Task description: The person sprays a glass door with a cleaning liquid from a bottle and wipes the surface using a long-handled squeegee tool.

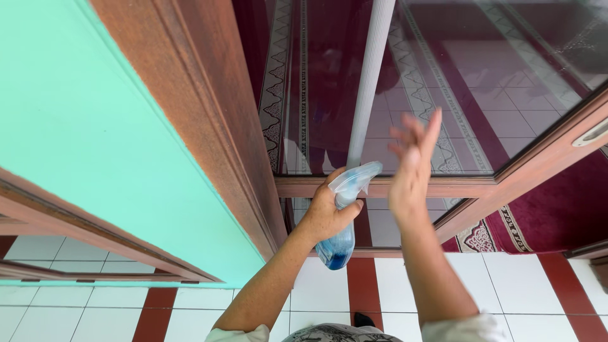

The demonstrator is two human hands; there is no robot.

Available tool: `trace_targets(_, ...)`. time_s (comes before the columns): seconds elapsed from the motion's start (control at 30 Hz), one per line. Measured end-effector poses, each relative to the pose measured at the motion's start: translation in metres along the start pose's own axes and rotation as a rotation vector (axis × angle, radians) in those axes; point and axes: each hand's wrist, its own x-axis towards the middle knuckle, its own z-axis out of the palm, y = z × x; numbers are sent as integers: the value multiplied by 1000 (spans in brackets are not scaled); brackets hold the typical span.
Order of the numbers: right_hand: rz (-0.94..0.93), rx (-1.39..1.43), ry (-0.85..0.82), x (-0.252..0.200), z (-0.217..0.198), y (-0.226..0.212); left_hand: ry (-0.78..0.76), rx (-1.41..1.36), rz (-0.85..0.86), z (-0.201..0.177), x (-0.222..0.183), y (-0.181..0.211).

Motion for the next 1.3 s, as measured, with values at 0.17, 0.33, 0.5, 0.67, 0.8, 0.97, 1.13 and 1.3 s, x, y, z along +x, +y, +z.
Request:
trace_targets(0.17,184,210,-246,-163,-14,78,-56,-76,-91,20,1,18)
trace_targets(0.33,301,18,-287,-200,-30,93,-123,-84,-63,35,5,7)
trace_targets(0.5,170,-235,-285,-154,-38,69,-193,-93,-95,43,6,4)
trace_targets(0.67,-92,-512,-98,-151,-50,76,-136,42,152,58,27,26)
trace_targets(0.8,-24,-487,-127,-175,-81,102,-83,190,248,76,70,52)
trace_targets(0.97,329,-406,-77,-243,-123,125,-70,74,68,127,82,28)
trace_targets(1.13,25,-432,-19,-301,-158,130,-137,124,38,183,54,-21)
trace_targets(1.3,-10,-568,26,-234,-188,126,-145,123,114,205,65,-3)
